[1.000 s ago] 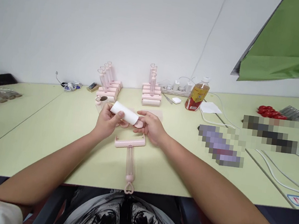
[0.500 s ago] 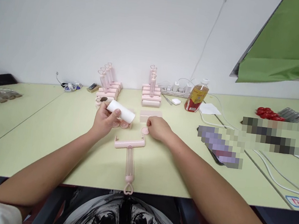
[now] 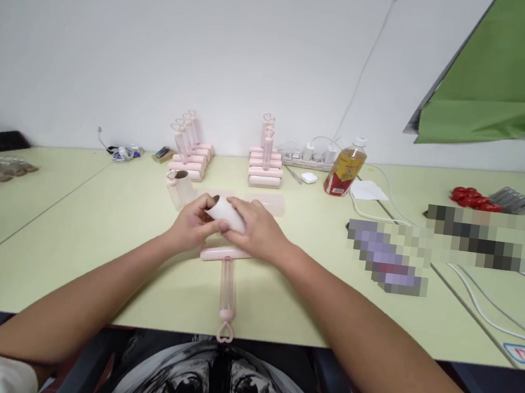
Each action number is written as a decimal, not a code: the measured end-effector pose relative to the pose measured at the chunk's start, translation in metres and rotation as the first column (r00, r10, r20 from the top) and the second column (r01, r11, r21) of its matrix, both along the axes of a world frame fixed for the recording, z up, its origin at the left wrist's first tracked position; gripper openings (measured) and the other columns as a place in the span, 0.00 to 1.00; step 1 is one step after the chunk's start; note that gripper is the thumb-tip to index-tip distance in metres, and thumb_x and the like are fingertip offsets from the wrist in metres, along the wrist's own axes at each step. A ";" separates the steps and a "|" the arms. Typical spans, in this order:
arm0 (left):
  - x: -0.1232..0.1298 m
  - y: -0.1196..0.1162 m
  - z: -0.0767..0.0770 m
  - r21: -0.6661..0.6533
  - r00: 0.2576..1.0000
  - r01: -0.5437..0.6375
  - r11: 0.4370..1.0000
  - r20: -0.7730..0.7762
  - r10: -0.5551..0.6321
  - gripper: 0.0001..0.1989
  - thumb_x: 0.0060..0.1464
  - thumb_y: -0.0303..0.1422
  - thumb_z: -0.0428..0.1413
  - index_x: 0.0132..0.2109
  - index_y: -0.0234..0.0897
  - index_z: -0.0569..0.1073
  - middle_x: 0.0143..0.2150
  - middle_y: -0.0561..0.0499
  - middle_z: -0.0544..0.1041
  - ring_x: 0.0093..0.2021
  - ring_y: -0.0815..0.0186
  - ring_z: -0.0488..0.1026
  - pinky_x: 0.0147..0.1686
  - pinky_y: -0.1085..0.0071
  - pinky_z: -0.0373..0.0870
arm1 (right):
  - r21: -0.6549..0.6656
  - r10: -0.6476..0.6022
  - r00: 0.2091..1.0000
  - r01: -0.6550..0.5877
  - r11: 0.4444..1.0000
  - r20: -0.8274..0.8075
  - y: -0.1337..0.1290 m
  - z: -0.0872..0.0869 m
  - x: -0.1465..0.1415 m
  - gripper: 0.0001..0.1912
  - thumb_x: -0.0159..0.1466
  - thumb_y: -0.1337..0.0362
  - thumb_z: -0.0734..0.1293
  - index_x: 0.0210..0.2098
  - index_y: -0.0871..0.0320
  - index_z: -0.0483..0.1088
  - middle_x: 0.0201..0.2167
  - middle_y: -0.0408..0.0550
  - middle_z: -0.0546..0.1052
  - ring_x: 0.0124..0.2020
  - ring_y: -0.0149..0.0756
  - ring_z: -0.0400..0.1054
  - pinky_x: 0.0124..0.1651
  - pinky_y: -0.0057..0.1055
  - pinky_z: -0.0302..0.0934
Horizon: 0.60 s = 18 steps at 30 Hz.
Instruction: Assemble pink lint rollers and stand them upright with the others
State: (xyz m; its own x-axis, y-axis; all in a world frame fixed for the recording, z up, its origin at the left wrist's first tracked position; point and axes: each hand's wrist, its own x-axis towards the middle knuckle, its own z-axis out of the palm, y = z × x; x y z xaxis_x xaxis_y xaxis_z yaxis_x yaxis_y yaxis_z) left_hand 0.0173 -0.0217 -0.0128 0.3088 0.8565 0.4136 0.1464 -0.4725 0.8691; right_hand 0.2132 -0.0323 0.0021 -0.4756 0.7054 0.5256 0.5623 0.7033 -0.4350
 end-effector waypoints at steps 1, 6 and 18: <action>0.001 -0.001 -0.001 0.022 1.000 0.020 1.000 -0.007 -0.020 0.23 0.49 0.45 0.65 0.42 0.39 0.63 0.37 0.54 0.70 0.29 0.73 0.69 0.28 0.75 0.66 | 0.013 0.000 1.000 0.000 1.000 0.003 -0.001 0.000 -0.001 0.26 0.60 0.57 0.69 0.56 0.57 0.67 0.45 0.54 0.77 0.41 0.45 0.67 0.44 0.39 0.62; -0.003 -0.006 0.009 0.073 0.993 0.083 0.994 -0.089 -0.077 0.22 0.58 0.42 0.58 0.55 0.41 0.62 0.53 0.45 0.72 0.38 0.70 0.74 0.36 0.72 0.69 | 0.000 -0.436 0.858 0.452 0.892 -0.271 0.026 0.007 0.027 0.18 0.57 0.57 0.69 0.43 0.58 0.68 0.37 0.51 0.75 0.36 0.43 0.66 0.39 0.38 0.61; 0.001 -0.018 0.024 -0.041 0.613 0.299 0.953 -0.758 -0.225 0.14 0.56 0.44 0.55 0.40 0.38 0.76 0.36 0.52 0.77 0.33 0.65 0.70 0.29 0.72 0.57 | -0.488 -0.801 0.599 0.701 0.520 0.008 0.074 -0.015 0.080 0.29 0.50 0.62 0.69 0.51 0.58 0.62 0.49 0.58 0.73 0.46 0.50 0.69 0.45 0.40 0.63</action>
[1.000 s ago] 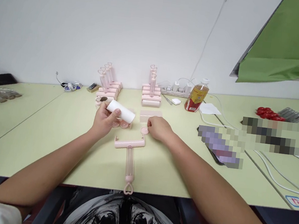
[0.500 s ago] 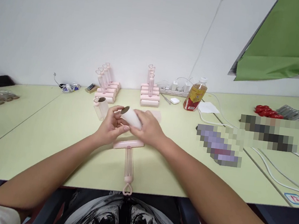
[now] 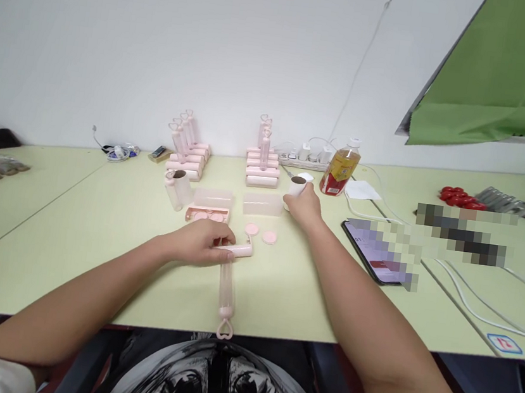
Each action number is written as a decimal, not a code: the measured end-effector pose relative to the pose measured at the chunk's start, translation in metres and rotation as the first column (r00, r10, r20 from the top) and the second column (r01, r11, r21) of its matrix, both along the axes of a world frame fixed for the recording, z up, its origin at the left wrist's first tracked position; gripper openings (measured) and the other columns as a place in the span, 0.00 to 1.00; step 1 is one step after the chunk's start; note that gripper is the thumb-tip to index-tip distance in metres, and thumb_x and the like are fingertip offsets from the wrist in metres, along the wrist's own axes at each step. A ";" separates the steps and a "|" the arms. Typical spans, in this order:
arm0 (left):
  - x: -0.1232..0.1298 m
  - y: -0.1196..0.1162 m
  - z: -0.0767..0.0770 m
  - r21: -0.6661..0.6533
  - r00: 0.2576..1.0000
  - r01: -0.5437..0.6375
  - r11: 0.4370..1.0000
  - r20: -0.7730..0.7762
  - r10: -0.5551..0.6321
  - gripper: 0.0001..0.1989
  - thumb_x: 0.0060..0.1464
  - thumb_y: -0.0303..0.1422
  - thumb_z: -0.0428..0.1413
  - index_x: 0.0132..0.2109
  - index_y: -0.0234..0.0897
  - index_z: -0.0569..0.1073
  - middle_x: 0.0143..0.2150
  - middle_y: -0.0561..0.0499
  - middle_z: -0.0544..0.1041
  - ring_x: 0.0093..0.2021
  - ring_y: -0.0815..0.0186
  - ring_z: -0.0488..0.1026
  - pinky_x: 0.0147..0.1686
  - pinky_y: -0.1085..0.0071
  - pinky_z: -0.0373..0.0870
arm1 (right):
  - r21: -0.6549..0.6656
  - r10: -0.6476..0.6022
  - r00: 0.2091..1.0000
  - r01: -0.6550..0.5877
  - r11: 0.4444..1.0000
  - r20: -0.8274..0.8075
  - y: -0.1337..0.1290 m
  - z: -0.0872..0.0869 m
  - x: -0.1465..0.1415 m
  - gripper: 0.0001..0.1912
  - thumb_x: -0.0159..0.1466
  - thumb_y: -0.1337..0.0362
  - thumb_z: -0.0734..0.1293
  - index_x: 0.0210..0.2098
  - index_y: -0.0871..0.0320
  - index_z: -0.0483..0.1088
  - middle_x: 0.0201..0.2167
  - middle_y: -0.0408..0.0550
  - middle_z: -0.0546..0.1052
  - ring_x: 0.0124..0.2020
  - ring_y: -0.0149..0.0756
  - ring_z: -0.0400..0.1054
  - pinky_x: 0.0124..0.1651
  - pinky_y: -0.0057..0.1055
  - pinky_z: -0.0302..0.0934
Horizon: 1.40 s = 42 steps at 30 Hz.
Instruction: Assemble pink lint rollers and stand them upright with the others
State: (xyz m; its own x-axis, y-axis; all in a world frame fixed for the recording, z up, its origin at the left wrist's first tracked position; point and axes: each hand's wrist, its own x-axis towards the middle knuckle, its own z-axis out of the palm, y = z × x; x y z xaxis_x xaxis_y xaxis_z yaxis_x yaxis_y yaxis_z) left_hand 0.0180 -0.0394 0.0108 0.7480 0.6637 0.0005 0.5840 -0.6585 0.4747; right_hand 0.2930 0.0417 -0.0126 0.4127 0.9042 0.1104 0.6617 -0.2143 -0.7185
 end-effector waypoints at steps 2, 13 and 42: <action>0.001 0.001 -0.001 -0.019 0.999 0.025 1.000 -0.031 -0.025 0.14 0.57 0.44 0.54 0.38 0.38 0.75 0.34 0.51 0.77 0.32 0.66 0.69 0.28 0.72 0.56 | -0.033 0.030 0.999 -0.031 0.999 -0.012 -0.002 0.004 0.001 0.33 0.49 0.63 0.70 0.54 0.59 0.61 0.51 0.59 0.72 0.48 0.50 0.69 0.46 0.40 0.63; -0.002 0.008 -0.006 -0.105 0.999 0.036 0.994 0.029 -0.033 0.16 0.59 0.42 0.51 0.30 0.36 0.70 0.26 0.54 0.70 0.26 0.70 0.63 0.25 0.72 0.53 | -0.253 0.611 0.773 -0.564 0.786 0.172 -0.068 0.048 -0.024 0.06 0.52 0.69 0.64 0.28 0.58 0.72 0.28 0.47 0.77 0.30 0.39 0.69 0.33 0.32 0.58; -0.005 0.013 0.000 -0.674 0.739 0.124 0.728 0.553 0.386 0.25 0.51 0.42 0.62 0.52 0.36 0.67 0.33 0.53 0.74 0.26 0.70 0.74 0.25 0.73 0.69 | 0.050 0.777 0.404 -0.873 0.485 -0.482 -0.086 0.014 -0.042 0.21 0.60 0.49 0.70 0.42 0.60 0.74 0.22 0.37 0.64 0.19 0.24 0.53 0.22 0.26 0.47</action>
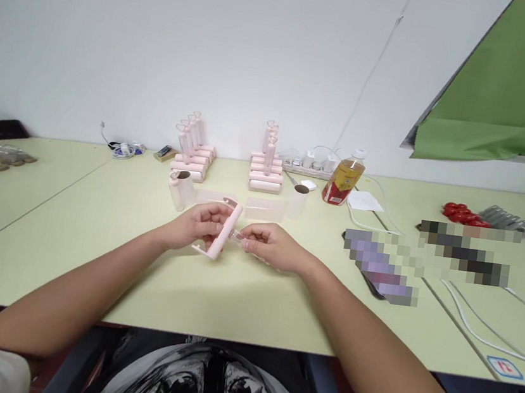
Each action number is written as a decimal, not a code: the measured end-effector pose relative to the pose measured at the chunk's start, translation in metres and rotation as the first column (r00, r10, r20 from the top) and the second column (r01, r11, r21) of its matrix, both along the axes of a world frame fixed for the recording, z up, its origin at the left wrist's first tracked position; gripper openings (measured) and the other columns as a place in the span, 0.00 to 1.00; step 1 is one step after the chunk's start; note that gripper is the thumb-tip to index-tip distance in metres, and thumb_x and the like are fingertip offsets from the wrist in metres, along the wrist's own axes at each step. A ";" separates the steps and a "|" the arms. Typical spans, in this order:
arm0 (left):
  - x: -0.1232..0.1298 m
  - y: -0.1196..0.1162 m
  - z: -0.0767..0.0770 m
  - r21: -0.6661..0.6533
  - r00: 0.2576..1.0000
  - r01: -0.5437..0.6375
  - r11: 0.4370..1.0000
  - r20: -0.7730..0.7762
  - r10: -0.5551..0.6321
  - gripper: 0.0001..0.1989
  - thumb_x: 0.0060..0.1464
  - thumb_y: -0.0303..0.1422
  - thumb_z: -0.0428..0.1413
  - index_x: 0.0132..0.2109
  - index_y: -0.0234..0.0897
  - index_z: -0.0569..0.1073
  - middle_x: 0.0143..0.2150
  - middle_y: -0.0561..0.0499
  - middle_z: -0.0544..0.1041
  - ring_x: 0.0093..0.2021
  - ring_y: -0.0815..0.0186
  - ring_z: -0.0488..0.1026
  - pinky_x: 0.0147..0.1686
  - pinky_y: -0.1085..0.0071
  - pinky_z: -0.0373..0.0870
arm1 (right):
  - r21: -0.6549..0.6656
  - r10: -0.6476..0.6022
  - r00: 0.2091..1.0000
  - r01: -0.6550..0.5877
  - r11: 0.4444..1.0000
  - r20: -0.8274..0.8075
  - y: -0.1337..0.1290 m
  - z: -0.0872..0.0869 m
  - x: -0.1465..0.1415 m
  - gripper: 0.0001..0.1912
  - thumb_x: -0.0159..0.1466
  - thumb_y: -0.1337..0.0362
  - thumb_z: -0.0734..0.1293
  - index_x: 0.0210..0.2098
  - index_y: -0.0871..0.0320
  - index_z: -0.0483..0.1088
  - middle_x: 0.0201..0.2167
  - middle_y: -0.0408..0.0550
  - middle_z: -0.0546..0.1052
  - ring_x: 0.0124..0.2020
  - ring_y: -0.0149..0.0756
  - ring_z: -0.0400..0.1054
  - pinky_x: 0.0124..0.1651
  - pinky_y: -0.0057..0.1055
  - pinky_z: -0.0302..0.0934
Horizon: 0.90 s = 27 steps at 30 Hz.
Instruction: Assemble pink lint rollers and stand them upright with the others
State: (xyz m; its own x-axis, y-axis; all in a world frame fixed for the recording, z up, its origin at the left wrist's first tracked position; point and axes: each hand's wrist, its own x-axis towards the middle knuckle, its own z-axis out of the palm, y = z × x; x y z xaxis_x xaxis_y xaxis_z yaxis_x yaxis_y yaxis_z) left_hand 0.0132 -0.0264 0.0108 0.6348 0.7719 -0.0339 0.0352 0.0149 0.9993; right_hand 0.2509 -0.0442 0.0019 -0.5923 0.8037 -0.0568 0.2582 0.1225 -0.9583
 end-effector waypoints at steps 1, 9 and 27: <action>-0.002 0.001 0.000 -0.029 0.998 0.061 0.998 0.016 -0.061 0.26 0.50 0.41 0.64 0.52 0.36 0.66 0.32 0.55 0.74 0.25 0.71 0.74 0.25 0.74 0.69 | 0.001 0.006 1.000 -0.006 1.000 -0.011 0.000 0.000 0.000 0.21 0.60 0.48 0.70 0.42 0.61 0.74 0.22 0.37 0.65 0.19 0.24 0.53 0.22 0.26 0.47; 0.003 -0.001 -0.007 -0.126 0.985 0.046 0.991 0.173 -0.023 0.29 0.48 0.43 0.66 0.47 0.44 0.55 0.31 0.58 0.73 0.29 0.60 0.80 0.24 0.72 0.71 | 0.178 -0.031 0.991 0.054 0.983 -0.131 0.002 0.000 -0.002 0.21 0.59 0.50 0.71 0.42 0.61 0.74 0.26 0.41 0.66 0.27 0.29 0.58 0.29 0.28 0.54; -0.007 -0.005 0.006 -0.070 0.983 0.183 0.981 0.029 -0.181 0.20 0.45 0.43 0.68 0.39 0.31 0.76 0.32 0.45 0.81 0.32 0.63 0.78 0.30 0.71 0.72 | 0.263 0.142 0.983 -0.109 0.959 -0.113 -0.001 0.000 -0.003 0.18 0.61 0.52 0.70 0.42 0.60 0.75 0.34 0.47 0.72 0.32 0.33 0.63 0.37 0.30 0.59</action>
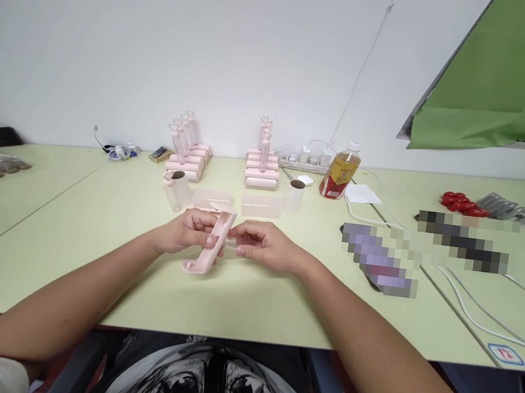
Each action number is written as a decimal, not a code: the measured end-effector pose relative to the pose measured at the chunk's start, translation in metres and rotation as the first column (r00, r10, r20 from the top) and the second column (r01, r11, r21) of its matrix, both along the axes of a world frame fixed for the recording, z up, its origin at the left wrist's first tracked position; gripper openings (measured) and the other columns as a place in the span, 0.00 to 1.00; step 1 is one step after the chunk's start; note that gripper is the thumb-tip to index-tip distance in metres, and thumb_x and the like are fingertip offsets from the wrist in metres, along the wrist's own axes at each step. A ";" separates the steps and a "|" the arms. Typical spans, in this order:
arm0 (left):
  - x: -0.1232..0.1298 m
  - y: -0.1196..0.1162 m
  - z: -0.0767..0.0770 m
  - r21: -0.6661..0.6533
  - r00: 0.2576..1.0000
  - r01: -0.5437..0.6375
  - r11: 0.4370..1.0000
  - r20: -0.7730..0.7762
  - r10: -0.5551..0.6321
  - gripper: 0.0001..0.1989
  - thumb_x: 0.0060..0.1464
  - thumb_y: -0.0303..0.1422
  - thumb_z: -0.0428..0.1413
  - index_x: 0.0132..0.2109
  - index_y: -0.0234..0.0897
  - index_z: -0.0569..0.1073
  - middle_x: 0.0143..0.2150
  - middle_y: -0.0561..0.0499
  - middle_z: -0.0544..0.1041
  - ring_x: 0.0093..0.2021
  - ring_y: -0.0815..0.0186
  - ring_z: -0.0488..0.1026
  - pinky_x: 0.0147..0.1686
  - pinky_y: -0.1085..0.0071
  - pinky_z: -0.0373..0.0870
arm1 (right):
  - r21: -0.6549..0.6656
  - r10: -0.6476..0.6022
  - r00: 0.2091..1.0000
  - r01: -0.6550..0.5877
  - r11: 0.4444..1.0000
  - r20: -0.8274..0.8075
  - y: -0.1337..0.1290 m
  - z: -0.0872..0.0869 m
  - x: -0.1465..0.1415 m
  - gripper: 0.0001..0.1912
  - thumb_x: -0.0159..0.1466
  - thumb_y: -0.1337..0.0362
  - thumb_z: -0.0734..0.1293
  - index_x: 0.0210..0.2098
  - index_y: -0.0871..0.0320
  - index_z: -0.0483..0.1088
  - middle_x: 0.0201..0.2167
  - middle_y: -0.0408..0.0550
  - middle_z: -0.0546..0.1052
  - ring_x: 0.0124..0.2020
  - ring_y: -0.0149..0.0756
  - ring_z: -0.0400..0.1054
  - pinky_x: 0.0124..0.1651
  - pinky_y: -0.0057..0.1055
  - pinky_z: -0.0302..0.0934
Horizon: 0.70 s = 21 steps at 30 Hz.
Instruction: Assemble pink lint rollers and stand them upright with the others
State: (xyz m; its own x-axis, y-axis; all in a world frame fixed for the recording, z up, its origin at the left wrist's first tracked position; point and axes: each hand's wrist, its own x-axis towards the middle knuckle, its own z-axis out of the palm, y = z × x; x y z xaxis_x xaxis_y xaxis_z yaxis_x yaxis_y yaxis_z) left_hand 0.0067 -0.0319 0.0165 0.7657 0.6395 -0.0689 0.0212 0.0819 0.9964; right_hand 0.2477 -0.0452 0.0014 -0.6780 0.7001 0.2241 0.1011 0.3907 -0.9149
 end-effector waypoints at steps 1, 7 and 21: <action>0.000 0.000 0.000 0.004 1.000 -0.006 1.000 -0.005 0.006 0.21 0.44 0.43 0.68 0.38 0.31 0.76 0.32 0.45 0.81 0.31 0.63 0.78 0.30 0.71 0.72 | -0.001 0.002 1.000 -0.002 1.000 0.003 0.000 0.001 0.000 0.18 0.61 0.52 0.71 0.42 0.60 0.75 0.34 0.47 0.72 0.33 0.33 0.63 0.37 0.30 0.59; 0.004 -0.004 0.001 0.007 0.998 -0.068 0.998 0.012 0.068 0.22 0.40 0.43 0.69 0.37 0.30 0.76 0.30 0.46 0.80 0.27 0.63 0.77 0.27 0.71 0.72 | 0.010 -0.001 1.000 0.001 1.000 0.005 -0.001 0.006 0.001 0.21 0.60 0.52 0.71 0.46 0.60 0.75 0.35 0.47 0.73 0.33 0.34 0.63 0.38 0.32 0.60; -0.012 -0.019 0.026 0.133 0.956 -0.277 0.952 0.134 0.260 0.19 0.44 0.42 0.65 0.39 0.32 0.77 0.24 0.49 0.77 0.21 0.65 0.74 0.20 0.72 0.70 | 0.032 -0.390 0.917 0.394 0.919 -0.082 0.022 0.022 0.045 0.19 0.56 0.50 0.72 0.39 0.56 0.72 0.31 0.44 0.71 0.29 0.33 0.64 0.35 0.31 0.60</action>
